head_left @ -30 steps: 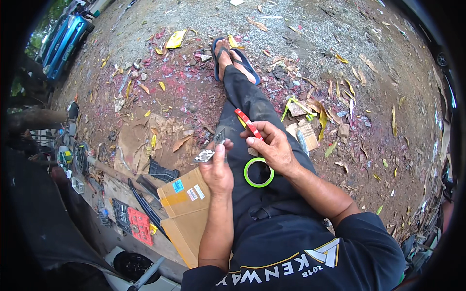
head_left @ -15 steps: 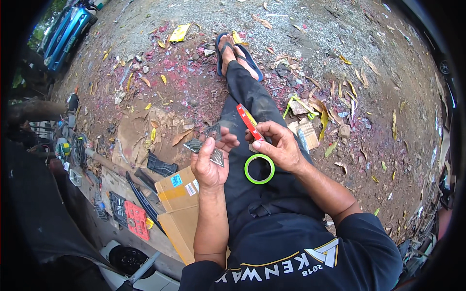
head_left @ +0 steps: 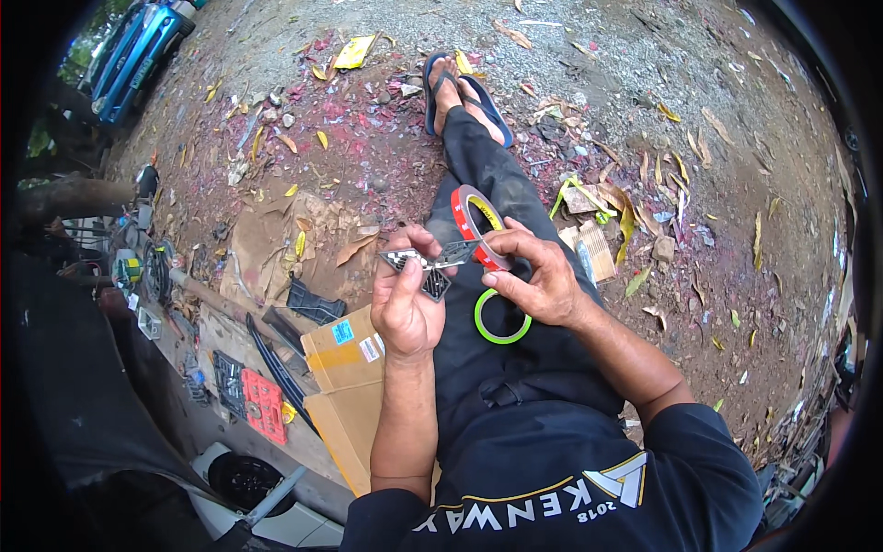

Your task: Repairing and preparing electronic wiring and components using electrical tape and tools while outdoors.

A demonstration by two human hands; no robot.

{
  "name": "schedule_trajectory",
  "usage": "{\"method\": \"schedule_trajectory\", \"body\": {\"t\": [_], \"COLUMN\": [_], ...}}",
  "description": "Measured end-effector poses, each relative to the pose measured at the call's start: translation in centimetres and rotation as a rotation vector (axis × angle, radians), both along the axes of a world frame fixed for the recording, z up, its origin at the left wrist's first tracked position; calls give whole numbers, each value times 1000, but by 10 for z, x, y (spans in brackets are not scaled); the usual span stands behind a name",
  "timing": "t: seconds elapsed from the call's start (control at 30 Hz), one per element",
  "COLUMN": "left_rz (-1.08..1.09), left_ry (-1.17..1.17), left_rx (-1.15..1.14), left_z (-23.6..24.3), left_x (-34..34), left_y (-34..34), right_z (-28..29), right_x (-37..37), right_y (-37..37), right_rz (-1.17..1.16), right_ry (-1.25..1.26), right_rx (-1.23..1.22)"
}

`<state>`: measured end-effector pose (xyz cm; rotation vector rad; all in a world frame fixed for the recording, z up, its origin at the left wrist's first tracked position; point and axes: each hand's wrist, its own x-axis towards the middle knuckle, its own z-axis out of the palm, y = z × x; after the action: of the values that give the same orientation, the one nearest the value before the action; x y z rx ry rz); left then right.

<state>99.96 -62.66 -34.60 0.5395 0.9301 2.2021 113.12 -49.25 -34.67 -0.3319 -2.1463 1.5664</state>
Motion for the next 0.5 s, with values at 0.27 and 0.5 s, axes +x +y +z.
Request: {"method": "schedule_trajectory", "body": {"t": [0.27, 0.5], "left_rz": [-32, 50], "left_ry": [-337, -409], "left_rx": [26, 85], "left_z": [-2, -8], "left_x": [3, -7], "left_y": [-1, -11], "right_z": [-12, -5], "right_x": [-1, 1], "right_y": [-2, -2], "right_rz": [-88, -18], "right_ry": [1, -66], "right_rx": [-182, -204]}}
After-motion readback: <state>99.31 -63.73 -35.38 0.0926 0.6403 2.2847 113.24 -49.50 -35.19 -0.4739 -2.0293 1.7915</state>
